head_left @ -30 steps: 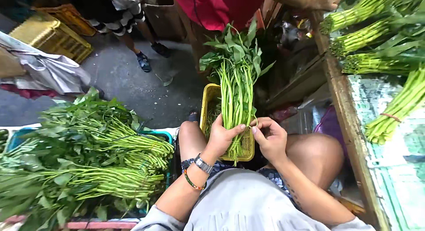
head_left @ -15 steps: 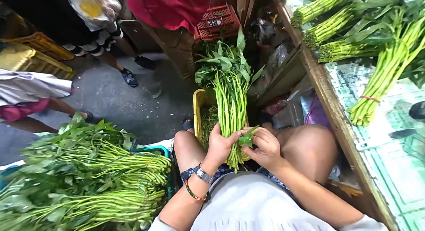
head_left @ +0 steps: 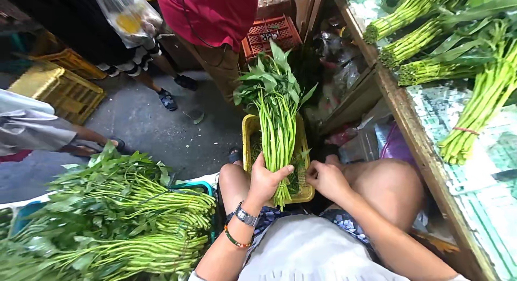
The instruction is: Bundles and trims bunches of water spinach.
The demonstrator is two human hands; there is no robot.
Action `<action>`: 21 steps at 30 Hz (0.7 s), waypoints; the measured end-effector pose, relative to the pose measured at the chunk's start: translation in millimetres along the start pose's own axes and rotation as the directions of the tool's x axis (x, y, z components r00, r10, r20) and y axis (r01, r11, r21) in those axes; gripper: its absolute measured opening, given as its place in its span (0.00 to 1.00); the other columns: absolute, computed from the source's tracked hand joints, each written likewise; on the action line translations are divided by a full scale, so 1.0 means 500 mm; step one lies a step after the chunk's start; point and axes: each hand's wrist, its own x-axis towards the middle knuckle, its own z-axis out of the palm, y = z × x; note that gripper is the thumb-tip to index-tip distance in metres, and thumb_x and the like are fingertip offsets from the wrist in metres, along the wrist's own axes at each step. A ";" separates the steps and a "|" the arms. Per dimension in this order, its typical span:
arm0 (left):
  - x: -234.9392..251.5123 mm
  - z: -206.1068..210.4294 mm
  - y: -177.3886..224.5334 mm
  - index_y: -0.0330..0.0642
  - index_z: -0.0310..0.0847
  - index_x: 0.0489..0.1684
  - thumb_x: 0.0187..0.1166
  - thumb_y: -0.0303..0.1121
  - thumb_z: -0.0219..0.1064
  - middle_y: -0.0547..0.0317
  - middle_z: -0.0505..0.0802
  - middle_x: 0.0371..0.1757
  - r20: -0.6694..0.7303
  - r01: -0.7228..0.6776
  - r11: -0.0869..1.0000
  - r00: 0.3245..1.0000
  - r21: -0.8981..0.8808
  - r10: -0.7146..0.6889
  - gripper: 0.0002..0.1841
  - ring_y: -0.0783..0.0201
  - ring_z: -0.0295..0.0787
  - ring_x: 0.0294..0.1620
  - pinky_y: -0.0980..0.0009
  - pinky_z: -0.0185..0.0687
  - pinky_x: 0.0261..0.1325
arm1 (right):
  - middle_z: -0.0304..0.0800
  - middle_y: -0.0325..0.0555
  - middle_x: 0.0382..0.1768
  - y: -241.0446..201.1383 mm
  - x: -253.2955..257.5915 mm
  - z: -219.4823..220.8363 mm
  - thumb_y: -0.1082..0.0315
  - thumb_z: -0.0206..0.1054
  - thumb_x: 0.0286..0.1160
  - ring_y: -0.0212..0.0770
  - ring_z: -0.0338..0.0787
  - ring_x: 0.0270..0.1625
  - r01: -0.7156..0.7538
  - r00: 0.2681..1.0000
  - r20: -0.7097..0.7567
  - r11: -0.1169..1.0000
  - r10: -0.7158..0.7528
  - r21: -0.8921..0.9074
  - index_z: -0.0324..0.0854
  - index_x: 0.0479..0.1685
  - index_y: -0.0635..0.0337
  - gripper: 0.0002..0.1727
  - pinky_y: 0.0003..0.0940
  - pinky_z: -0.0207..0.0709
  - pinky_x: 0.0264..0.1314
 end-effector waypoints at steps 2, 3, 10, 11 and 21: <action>-0.009 -0.004 -0.005 0.30 0.72 0.69 0.64 0.33 0.83 0.45 0.95 0.46 -0.005 -0.046 0.996 0.999 0.076 0.046 0.34 0.51 0.97 0.39 0.55 0.98 0.39 | 0.85 0.56 0.69 0.000 0.022 -0.026 0.49 0.72 0.78 0.53 0.87 0.68 -0.117 0.986 0.139 0.976 0.092 0.186 0.76 0.77 0.60 0.33 0.55 0.79 0.74; -0.012 -0.004 -0.006 0.30 0.73 0.68 0.68 0.34 0.81 0.46 0.95 0.46 0.002 -0.076 0.991 0.997 0.114 0.077 0.31 0.52 0.97 0.41 0.55 0.99 0.41 | 0.83 0.53 0.72 -0.011 0.027 -0.038 0.47 0.72 0.77 0.48 0.87 0.69 -0.128 0.987 0.139 0.919 0.081 0.373 0.69 0.82 0.62 0.39 0.48 0.81 0.74; -0.043 -0.003 -0.009 0.24 0.76 0.64 0.78 0.34 0.67 0.55 0.95 0.47 0.064 -0.338 0.928 0.941 0.156 0.332 0.22 0.67 0.95 0.47 0.67 0.94 0.54 | 0.92 0.49 0.58 -0.102 0.045 -0.084 0.68 0.83 0.61 0.41 0.93 0.59 -0.027 0.995 0.073 0.501 -0.072 0.865 0.73 0.74 0.60 0.37 0.40 0.89 0.64; -0.045 -0.009 -0.004 0.24 0.76 0.63 0.79 0.35 0.67 0.57 0.96 0.47 0.046 -0.356 0.926 0.934 0.125 0.353 0.23 0.69 0.95 0.47 0.68 0.94 0.54 | 0.92 0.50 0.58 -0.101 0.041 -0.089 0.73 0.79 0.63 0.41 0.93 0.59 -0.013 0.991 0.073 0.454 -0.115 0.891 0.74 0.74 0.61 0.34 0.40 0.89 0.64; -0.065 -0.020 -0.005 0.28 0.72 0.66 0.64 0.41 0.84 0.56 0.94 0.52 0.019 -0.359 0.933 0.933 -0.018 0.359 0.36 0.66 0.94 0.53 0.64 0.93 0.59 | 0.91 0.49 0.57 -0.078 0.008 -0.078 0.80 0.68 0.60 0.38 0.92 0.57 -0.020 0.983 0.076 0.318 -0.167 0.948 0.74 0.71 0.64 0.31 0.36 0.87 0.63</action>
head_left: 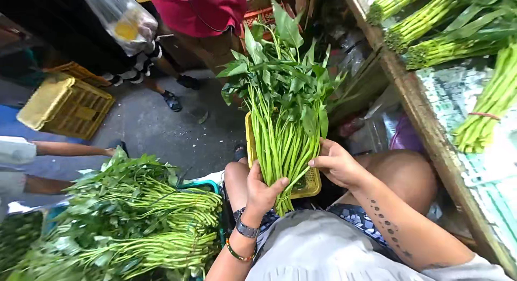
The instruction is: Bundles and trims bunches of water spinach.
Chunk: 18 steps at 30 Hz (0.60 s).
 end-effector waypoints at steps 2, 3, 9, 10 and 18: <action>-0.005 0.006 -0.002 0.25 0.70 0.68 0.60 0.33 0.85 0.50 0.93 0.53 0.009 0.027 0.999 1.000 0.036 -0.027 0.38 0.62 0.94 0.53 0.62 0.93 0.60 | 0.93 0.49 0.54 0.003 -0.004 -0.008 0.77 0.69 0.64 0.38 0.93 0.56 0.008 1.000 -0.006 0.998 -0.008 -0.059 0.76 0.68 0.64 0.27 0.35 0.87 0.63; -0.006 0.008 -0.003 0.23 0.70 0.68 0.61 0.29 0.83 0.48 0.93 0.53 0.010 0.026 0.998 1.000 0.059 -0.026 0.36 0.61 0.94 0.54 0.62 0.93 0.60 | 0.93 0.48 0.53 0.004 -0.007 -0.011 0.76 0.68 0.66 0.37 0.93 0.55 0.017 1.000 -0.011 0.996 -0.018 -0.087 0.77 0.67 0.64 0.25 0.34 0.88 0.62; -0.008 0.009 -0.018 0.22 0.68 0.69 0.67 0.37 0.78 0.52 0.91 0.57 0.032 -0.027 0.992 0.999 0.121 0.023 0.35 0.68 0.91 0.57 0.67 0.90 0.63 | 0.93 0.50 0.51 0.014 -0.019 -0.025 0.74 0.68 0.71 0.39 0.93 0.54 0.027 0.997 -0.070 0.995 -0.034 -0.099 0.79 0.65 0.66 0.21 0.35 0.87 0.64; -0.008 0.008 -0.019 0.21 0.68 0.69 0.68 0.38 0.78 0.51 0.91 0.57 0.034 -0.029 0.992 0.999 0.125 0.025 0.36 0.68 0.91 0.58 0.67 0.90 0.63 | 0.93 0.50 0.51 0.015 -0.019 -0.025 0.73 0.69 0.71 0.39 0.93 0.53 0.019 0.995 -0.091 0.996 -0.027 -0.087 0.79 0.64 0.66 0.21 0.36 0.87 0.63; -0.012 -0.004 -0.026 0.20 0.73 0.66 0.70 0.35 0.73 0.51 0.93 0.55 0.048 -0.048 0.977 0.998 0.208 0.039 0.30 0.70 0.92 0.55 0.69 0.91 0.61 | 0.83 0.52 0.61 0.021 -0.036 -0.006 0.61 0.76 0.71 0.39 0.88 0.56 0.360 0.716 -0.118 0.509 -0.688 -0.782 0.76 0.72 0.65 0.30 0.35 0.87 0.56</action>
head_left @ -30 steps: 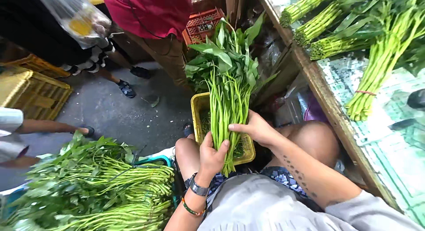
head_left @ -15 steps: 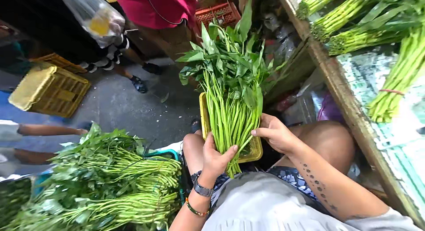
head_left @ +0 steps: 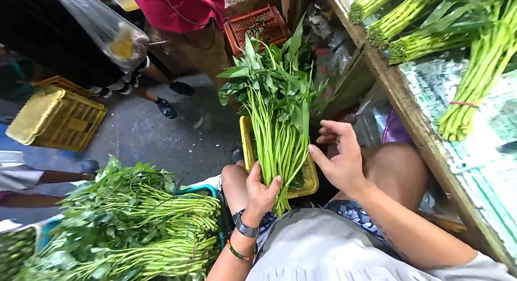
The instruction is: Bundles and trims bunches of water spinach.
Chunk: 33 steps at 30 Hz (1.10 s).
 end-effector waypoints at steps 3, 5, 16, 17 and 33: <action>-0.003 -0.008 -0.009 0.21 0.75 0.66 0.72 0.40 0.73 0.51 0.93 0.55 0.032 -0.027 0.998 0.999 0.051 0.026 0.31 0.70 0.92 0.56 0.69 0.90 0.62 | 0.86 0.51 0.63 -0.031 0.037 0.007 0.67 0.71 0.77 0.42 0.88 0.65 0.355 0.929 0.153 0.929 -0.338 -0.101 0.90 0.52 0.59 0.11 0.36 0.87 0.65; -0.006 -0.011 -0.009 0.21 0.76 0.64 0.73 0.45 0.72 0.51 0.93 0.55 0.048 -0.045 0.996 0.998 0.077 0.041 0.33 0.72 0.91 0.57 0.70 0.89 0.63 | 0.86 0.47 0.71 -0.036 0.060 0.019 0.61 0.65 0.84 0.45 0.89 0.66 0.440 0.863 0.368 0.874 -0.346 -0.208 0.89 0.61 0.54 0.15 0.42 0.86 0.66; -0.017 -0.030 -0.005 0.21 0.77 0.64 0.68 0.30 0.69 0.50 0.94 0.54 0.010 0.029 0.998 1.000 0.053 -0.029 0.26 0.70 0.93 0.55 0.68 0.90 0.61 | 0.88 0.49 0.60 -0.032 0.072 0.057 0.55 0.67 0.82 0.52 0.85 0.67 0.592 0.753 0.559 0.729 -0.347 -0.344 0.92 0.54 0.46 0.13 0.51 0.78 0.71; -0.017 -0.029 -0.006 0.21 0.77 0.64 0.67 0.29 0.69 0.50 0.94 0.54 0.013 0.030 0.998 0.999 0.052 -0.031 0.26 0.69 0.93 0.55 0.68 0.91 0.61 | 0.88 0.48 0.62 -0.029 0.074 0.056 0.55 0.67 0.82 0.53 0.83 0.71 0.598 0.747 0.567 0.724 -0.347 -0.344 0.91 0.50 0.47 0.11 0.54 0.75 0.76; -0.007 0.018 -0.015 0.31 0.84 0.56 0.64 0.30 0.74 0.57 0.94 0.41 -0.061 0.073 0.945 0.997 0.318 -0.056 0.21 0.72 0.93 0.41 0.71 0.91 0.47 | 0.87 0.43 0.71 -0.021 -0.012 0.073 0.54 0.65 0.82 0.48 0.72 0.86 0.405 0.849 0.489 0.842 -0.201 -0.357 0.87 0.31 0.54 0.16 0.60 0.51 0.93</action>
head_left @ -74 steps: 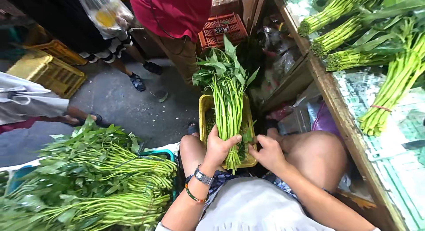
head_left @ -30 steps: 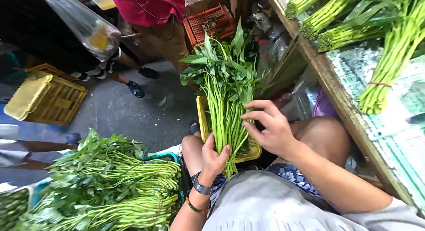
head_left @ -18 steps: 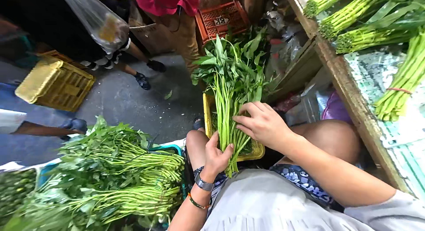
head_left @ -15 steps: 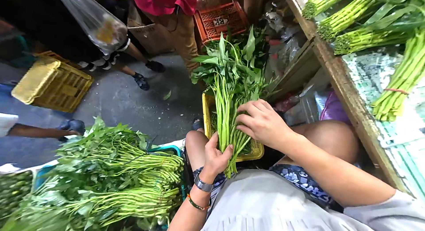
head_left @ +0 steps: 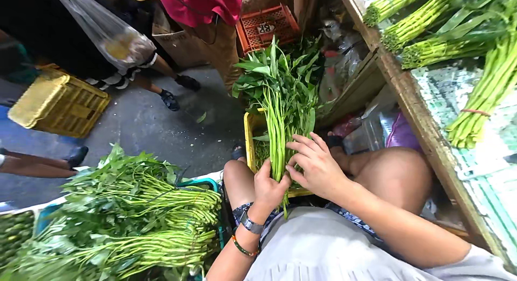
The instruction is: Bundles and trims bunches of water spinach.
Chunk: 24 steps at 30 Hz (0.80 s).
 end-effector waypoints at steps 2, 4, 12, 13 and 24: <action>-0.002 0.004 0.002 0.31 0.84 0.57 0.65 0.34 0.76 0.56 0.94 0.42 0.007 0.022 1.000 1.000 0.017 -0.022 0.23 0.72 0.93 0.42 0.70 0.91 0.49 | 0.85 0.45 0.73 -0.001 -0.009 0.005 0.54 0.65 0.82 0.48 0.71 0.87 -0.031 0.999 0.039 0.998 0.029 0.062 0.88 0.32 0.55 0.16 0.58 0.52 0.93; 0.001 0.006 0.001 0.31 0.83 0.59 0.65 0.36 0.77 0.56 0.95 0.44 0.006 0.041 0.999 0.999 0.019 -0.041 0.25 0.72 0.93 0.44 0.69 0.91 0.52 | 0.83 0.44 0.77 -0.003 -0.019 0.007 0.53 0.66 0.81 0.45 0.71 0.87 -0.061 0.998 0.032 0.991 0.058 0.122 0.88 0.33 0.55 0.16 0.56 0.55 0.92; 0.026 -0.021 0.004 0.33 0.82 0.61 0.66 0.31 0.72 0.55 0.95 0.46 -0.064 0.109 0.994 0.992 -0.015 -0.109 0.23 0.70 0.94 0.46 0.68 0.92 0.52 | 0.91 0.46 0.63 0.051 -0.067 -0.025 0.61 0.70 0.74 0.38 0.87 0.68 -0.104 0.960 -0.188 0.890 0.206 0.444 0.88 0.32 0.55 0.09 0.34 0.83 0.69; 0.027 -0.022 0.003 0.34 0.82 0.62 0.66 0.31 0.72 0.55 0.95 0.46 -0.066 0.110 0.994 0.992 -0.029 -0.112 0.23 0.70 0.94 0.46 0.68 0.92 0.52 | 0.91 0.47 0.63 0.056 -0.068 -0.018 0.61 0.70 0.76 0.37 0.88 0.67 -0.133 0.959 -0.164 0.877 0.232 0.461 0.89 0.35 0.57 0.09 0.33 0.83 0.68; 0.014 -0.016 0.014 0.26 0.77 0.65 0.71 0.29 0.72 0.49 0.95 0.50 -0.060 0.058 0.981 0.996 -0.187 -0.070 0.24 0.66 0.95 0.51 0.66 0.93 0.57 | 0.93 0.42 0.45 0.037 -0.025 0.032 0.59 0.66 0.85 0.37 0.92 0.47 0.047 0.981 -0.194 0.980 -0.009 0.193 0.92 0.47 0.51 0.10 0.35 0.86 0.52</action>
